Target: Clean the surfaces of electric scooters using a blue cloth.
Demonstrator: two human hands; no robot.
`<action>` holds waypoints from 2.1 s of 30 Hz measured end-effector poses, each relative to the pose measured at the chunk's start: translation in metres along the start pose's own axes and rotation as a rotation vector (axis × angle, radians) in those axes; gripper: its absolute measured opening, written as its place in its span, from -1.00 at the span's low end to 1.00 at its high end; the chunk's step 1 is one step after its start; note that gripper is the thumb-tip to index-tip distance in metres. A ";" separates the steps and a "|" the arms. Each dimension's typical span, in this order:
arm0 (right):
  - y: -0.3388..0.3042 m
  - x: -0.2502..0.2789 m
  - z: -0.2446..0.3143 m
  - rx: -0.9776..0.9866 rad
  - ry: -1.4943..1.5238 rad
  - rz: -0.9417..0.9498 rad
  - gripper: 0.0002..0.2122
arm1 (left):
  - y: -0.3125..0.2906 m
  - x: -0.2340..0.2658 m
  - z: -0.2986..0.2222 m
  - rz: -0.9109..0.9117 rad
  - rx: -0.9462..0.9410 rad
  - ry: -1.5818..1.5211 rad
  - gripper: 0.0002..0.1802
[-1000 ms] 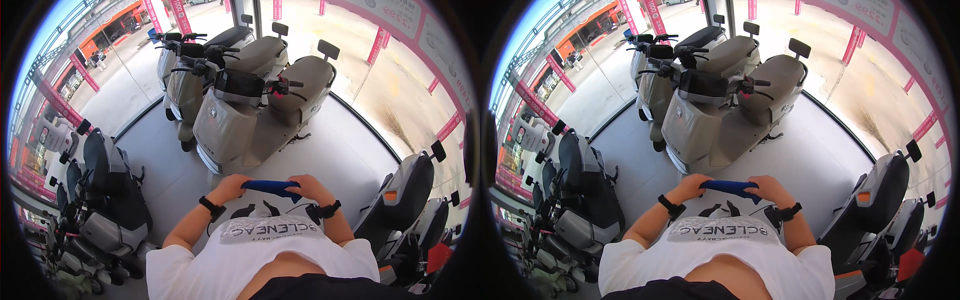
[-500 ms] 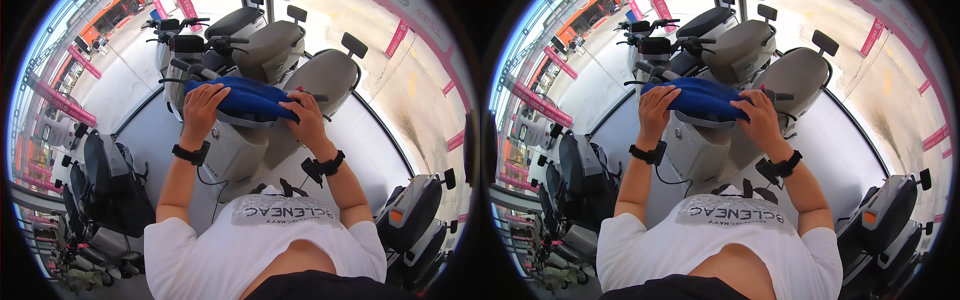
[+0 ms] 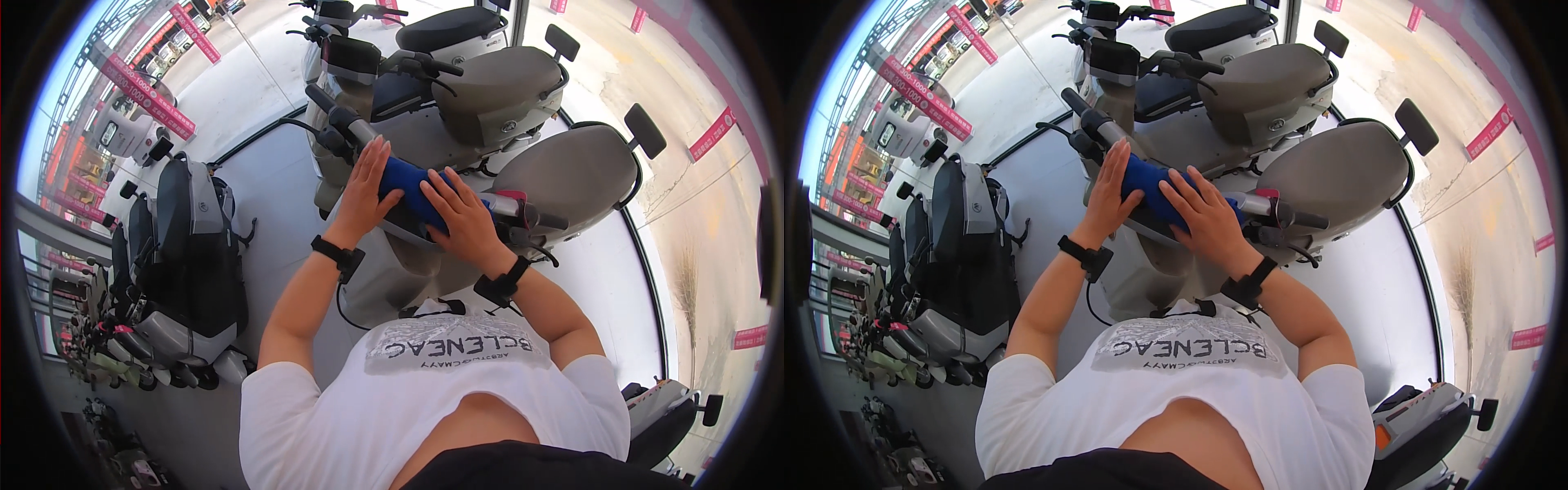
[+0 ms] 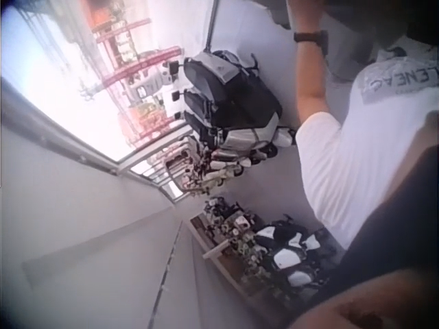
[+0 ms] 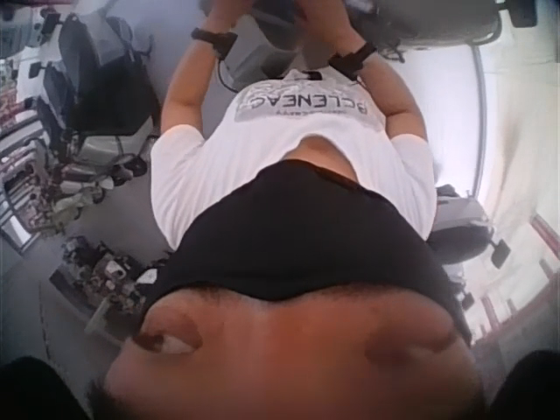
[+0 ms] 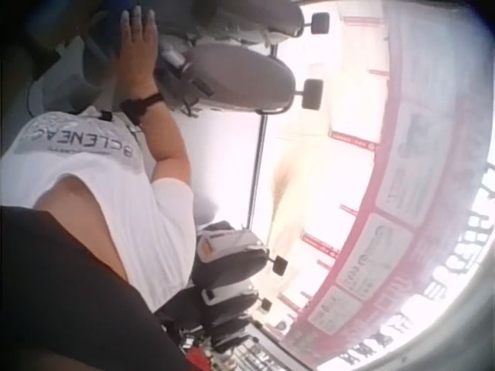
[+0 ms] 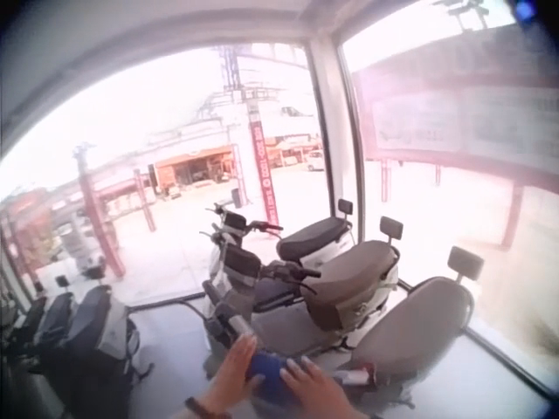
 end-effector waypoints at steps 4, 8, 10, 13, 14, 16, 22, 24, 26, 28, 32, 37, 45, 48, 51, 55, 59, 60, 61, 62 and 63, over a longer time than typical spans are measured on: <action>0.004 -0.011 -0.001 0.025 -0.045 -0.029 -0.25 | -0.010 -0.007 0.006 -0.106 0.003 0.060 -0.20; -0.025 -0.019 0.007 0.147 -0.265 -0.008 -0.37 | -0.061 -0.022 0.009 -0.080 0.054 0.118 -0.18; -0.046 -0.030 0.014 0.252 -0.467 -0.020 -0.48 | -0.094 -0.036 0.021 -0.092 0.093 0.131 -0.18; -0.082 -0.052 0.015 0.373 -0.473 0.136 -0.50 | -0.137 -0.056 0.032 -0.045 0.035 0.303 -0.24; -0.084 -0.054 0.011 0.381 -0.475 0.137 -0.50 | -0.142 -0.060 0.030 0.006 0.045 0.349 -0.26; -0.086 -0.057 0.007 0.390 -0.397 0.156 -0.47 | -0.145 -0.065 0.032 0.051 0.058 0.394 -0.28; -0.021 -0.016 0.018 0.279 -0.266 0.090 -0.35 | -0.083 -0.038 0.020 -0.161 -0.049 0.265 -0.26; -0.010 -0.014 0.016 0.215 -0.234 0.057 -0.34 | -0.065 -0.027 0.015 -0.199 -0.055 0.175 -0.25; -0.011 -0.015 0.014 0.145 -0.209 0.020 -0.34 | -0.069 -0.034 0.020 -0.199 -0.067 0.164 -0.26; -0.026 -0.031 0.011 0.171 -0.346 0.013 -0.39 | -0.078 -0.044 0.029 -0.199 -0.087 0.145 -0.27; -0.055 -0.055 0.015 0.378 -0.721 -0.017 -0.47 | -0.127 -0.069 0.047 -0.204 -0.062 0.189 -0.39; -0.093 -0.080 0.013 0.471 -0.741 0.043 -0.45 | -0.160 -0.085 0.057 -0.170 -0.031 0.176 -0.49; -0.058 -0.052 0.014 0.392 -0.535 0.152 -0.35 | -0.117 -0.058 0.042 -0.001 -0.012 0.203 -0.45; -0.029 -0.035 0.020 0.264 -0.448 0.124 -0.36 | -0.081 -0.035 0.032 -0.121 -0.095 0.145 -0.38; -0.003 -0.018 0.025 0.118 -0.323 0.043 -0.32 | -0.055 -0.020 0.022 -0.152 -0.030 0.080 -0.32; -0.014 -0.032 0.023 0.116 -0.386 0.007 -0.32 | -0.060 -0.025 0.019 -0.197 -0.013 0.050 -0.31; -0.034 -0.043 0.025 0.167 -0.522 0.050 -0.38 | -0.093 -0.039 0.025 -0.165 0.036 0.102 -0.38; -0.042 -0.048 0.026 0.205 -0.590 0.045 -0.41 | -0.102 -0.042 0.026 -0.146 0.045 0.116 -0.40; -0.051 -0.052 0.026 0.243 -0.657 0.041 -0.45 | -0.110 -0.043 0.026 -0.148 0.042 0.112 -0.40; -0.058 -0.056 0.026 0.242 -0.661 0.041 -0.45 | -0.119 -0.046 0.028 -0.092 0.065 0.145 -0.42; -0.065 -0.062 0.027 0.273 -0.676 0.061 -0.46 | -0.129 -0.050 0.030 -0.033 0.093 0.177 -0.45</action>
Point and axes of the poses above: each hand's wrist, its own y-axis towards the middle knuckle, its own x-axis out of the back of the hand, z = x × y, the point moved 6 cm from there along y, towards the middle knuckle, and after that the axes turned 5 degrees about -z, right-handed, at the moved point
